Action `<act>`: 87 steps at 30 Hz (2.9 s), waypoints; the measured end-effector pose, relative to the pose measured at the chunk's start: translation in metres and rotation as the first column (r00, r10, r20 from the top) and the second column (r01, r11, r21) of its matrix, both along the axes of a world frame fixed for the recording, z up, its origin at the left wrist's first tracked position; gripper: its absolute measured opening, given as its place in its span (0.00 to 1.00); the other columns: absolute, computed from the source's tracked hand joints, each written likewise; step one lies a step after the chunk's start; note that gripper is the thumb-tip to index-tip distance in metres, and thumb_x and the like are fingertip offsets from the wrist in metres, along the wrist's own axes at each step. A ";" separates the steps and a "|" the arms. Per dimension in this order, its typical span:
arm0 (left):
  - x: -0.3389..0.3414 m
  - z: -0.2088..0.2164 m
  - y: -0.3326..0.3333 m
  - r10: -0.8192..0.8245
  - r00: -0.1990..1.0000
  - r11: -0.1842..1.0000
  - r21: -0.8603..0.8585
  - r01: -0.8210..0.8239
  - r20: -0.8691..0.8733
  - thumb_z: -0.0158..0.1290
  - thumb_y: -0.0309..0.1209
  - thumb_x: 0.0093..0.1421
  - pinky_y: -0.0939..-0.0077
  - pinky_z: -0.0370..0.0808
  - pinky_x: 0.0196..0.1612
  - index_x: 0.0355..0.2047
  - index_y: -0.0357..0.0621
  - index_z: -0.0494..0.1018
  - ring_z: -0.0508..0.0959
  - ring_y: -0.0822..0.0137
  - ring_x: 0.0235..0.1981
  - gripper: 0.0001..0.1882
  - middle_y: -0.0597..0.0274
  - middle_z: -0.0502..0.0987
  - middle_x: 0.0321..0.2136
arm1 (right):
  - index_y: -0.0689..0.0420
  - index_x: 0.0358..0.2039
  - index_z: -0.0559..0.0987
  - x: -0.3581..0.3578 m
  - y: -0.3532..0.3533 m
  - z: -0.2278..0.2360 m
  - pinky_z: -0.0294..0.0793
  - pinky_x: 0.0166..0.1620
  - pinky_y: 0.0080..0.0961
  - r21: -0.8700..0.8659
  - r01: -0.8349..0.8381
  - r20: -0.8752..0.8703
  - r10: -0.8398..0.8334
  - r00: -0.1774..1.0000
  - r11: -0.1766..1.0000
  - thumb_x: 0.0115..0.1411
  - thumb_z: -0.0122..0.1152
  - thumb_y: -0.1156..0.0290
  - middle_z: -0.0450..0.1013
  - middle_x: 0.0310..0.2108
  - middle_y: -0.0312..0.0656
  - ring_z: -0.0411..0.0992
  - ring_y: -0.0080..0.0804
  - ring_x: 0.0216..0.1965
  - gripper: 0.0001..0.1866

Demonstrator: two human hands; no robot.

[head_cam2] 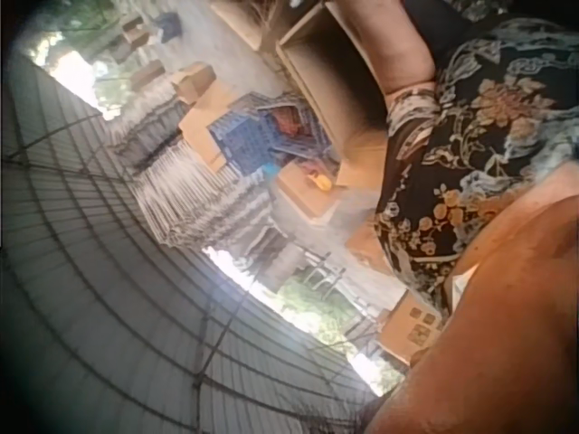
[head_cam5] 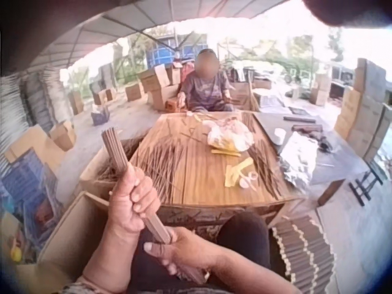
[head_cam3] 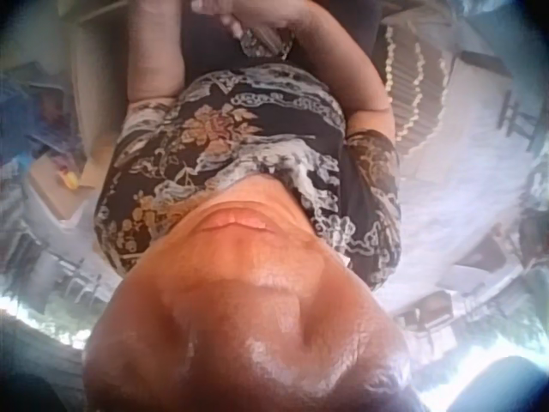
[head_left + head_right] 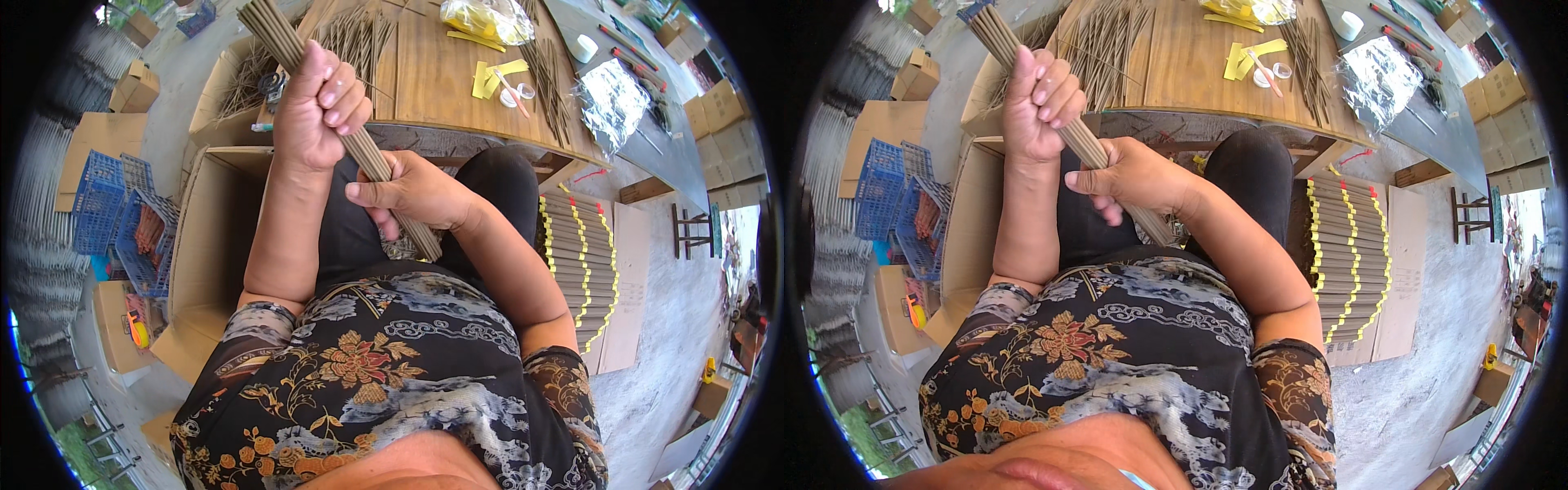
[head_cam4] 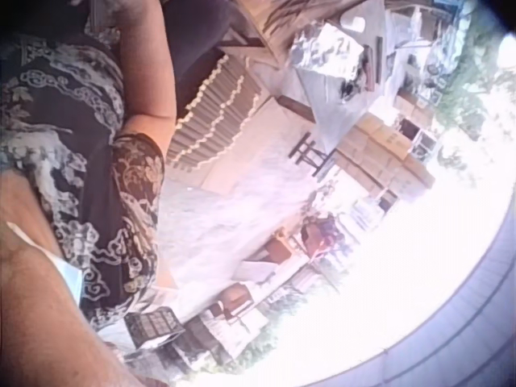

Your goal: The person gathers thin wooden sticks from a cardboard box, aligns them into a bundle, and secures the bundle with a yellow paper band. The person repeats this process multiple times, placing finished bundles on the table.

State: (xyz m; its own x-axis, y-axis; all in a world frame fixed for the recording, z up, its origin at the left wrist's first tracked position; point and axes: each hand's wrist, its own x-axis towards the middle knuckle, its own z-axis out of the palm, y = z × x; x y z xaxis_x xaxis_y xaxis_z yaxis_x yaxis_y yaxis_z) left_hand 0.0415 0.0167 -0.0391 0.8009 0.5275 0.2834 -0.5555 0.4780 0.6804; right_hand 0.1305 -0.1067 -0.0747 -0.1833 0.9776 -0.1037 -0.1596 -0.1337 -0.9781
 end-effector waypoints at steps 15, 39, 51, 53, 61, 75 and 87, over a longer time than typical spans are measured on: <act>0.004 -0.009 -0.025 0.333 0.942 0.943 0.010 -0.333 -0.033 0.49 0.41 0.57 0.80 0.60 0.15 0.17 0.49 0.61 0.60 0.76 0.10 0.16 0.71 0.61 0.11 | 0.61 0.24 0.64 -0.006 0.002 -0.025 0.71 0.26 0.38 0.612 0.288 0.609 -0.672 0.422 0.736 0.48 0.58 0.67 0.69 0.19 0.53 0.70 0.50 0.23 0.13; 0.012 -0.016 -0.029 0.400 0.911 0.915 -0.012 -0.403 -0.095 0.50 0.37 0.56 0.75 0.68 0.22 0.25 0.45 0.66 0.68 0.69 0.18 0.10 0.63 0.67 0.17 | 0.63 0.21 0.66 0.001 0.004 -0.025 0.70 0.29 0.41 0.551 0.344 0.617 -0.649 0.446 0.760 0.48 0.56 0.69 0.69 0.19 0.55 0.70 0.53 0.25 0.12; 0.091 0.043 -0.014 0.389 0.921 0.862 0.360 -0.358 -0.016 0.53 0.34 0.55 0.84 0.57 0.13 0.15 0.45 0.61 0.60 0.78 0.10 0.16 0.70 0.59 0.09 | 0.60 0.32 0.72 0.066 0.059 -0.003 0.70 0.33 0.31 0.562 0.528 0.143 -0.704 0.696 0.636 0.47 0.60 0.67 0.72 0.24 0.50 0.72 0.47 0.30 0.13; 0.109 0.040 -0.002 0.390 0.921 0.851 0.383 -0.359 -0.004 0.57 0.31 0.51 0.86 0.58 0.14 0.17 0.44 0.64 0.61 0.78 0.10 0.13 0.70 0.61 0.10 | 0.59 0.33 0.72 0.085 0.083 -0.011 0.70 0.34 0.30 0.598 0.554 0.099 -0.740 0.665 0.579 0.48 0.59 0.68 0.72 0.25 0.49 0.73 0.44 0.30 0.13; 0.160 -0.038 0.044 0.458 0.844 0.844 0.436 -0.313 -0.279 0.56 0.33 0.52 0.88 0.60 0.15 0.17 0.46 0.65 0.63 0.81 0.11 0.13 0.72 0.64 0.10 | 0.61 0.35 0.71 0.128 0.127 -0.096 0.68 0.37 0.25 0.474 0.619 0.131 -0.745 0.654 0.626 0.51 0.56 0.72 0.73 0.28 0.44 0.71 0.28 0.32 0.11; 0.161 -0.051 0.054 0.443 0.860 0.842 0.445 -0.304 -0.252 0.56 0.35 0.52 0.87 0.59 0.15 0.17 0.44 0.65 0.60 0.83 0.12 0.14 0.74 0.62 0.09 | 0.60 0.39 0.70 0.128 0.131 -0.085 0.67 0.40 0.23 0.538 0.580 0.120 -0.737 0.666 0.612 0.53 0.53 0.72 0.71 0.30 0.41 0.68 0.27 0.34 0.13; 0.170 -0.053 0.055 0.506 0.845 0.777 0.517 -0.360 -0.173 0.54 0.35 0.54 0.89 0.57 0.12 0.16 0.46 0.63 0.61 0.83 0.09 0.14 0.73 0.62 0.09 | 0.60 0.37 0.71 0.134 0.140 -0.101 0.69 0.36 0.24 0.597 0.584 0.126 -0.783 0.609 0.550 0.53 0.54 0.72 0.71 0.31 0.40 0.69 0.27 0.34 0.11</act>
State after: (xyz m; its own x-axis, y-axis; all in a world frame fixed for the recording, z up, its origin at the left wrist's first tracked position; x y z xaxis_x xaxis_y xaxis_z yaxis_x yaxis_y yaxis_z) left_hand 0.2119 0.0716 -0.0926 0.5992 0.7090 0.3718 -0.3719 -0.1648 0.9135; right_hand 0.2640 0.0329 -0.1752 0.5152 0.7112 0.4783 0.3496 0.3351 -0.8749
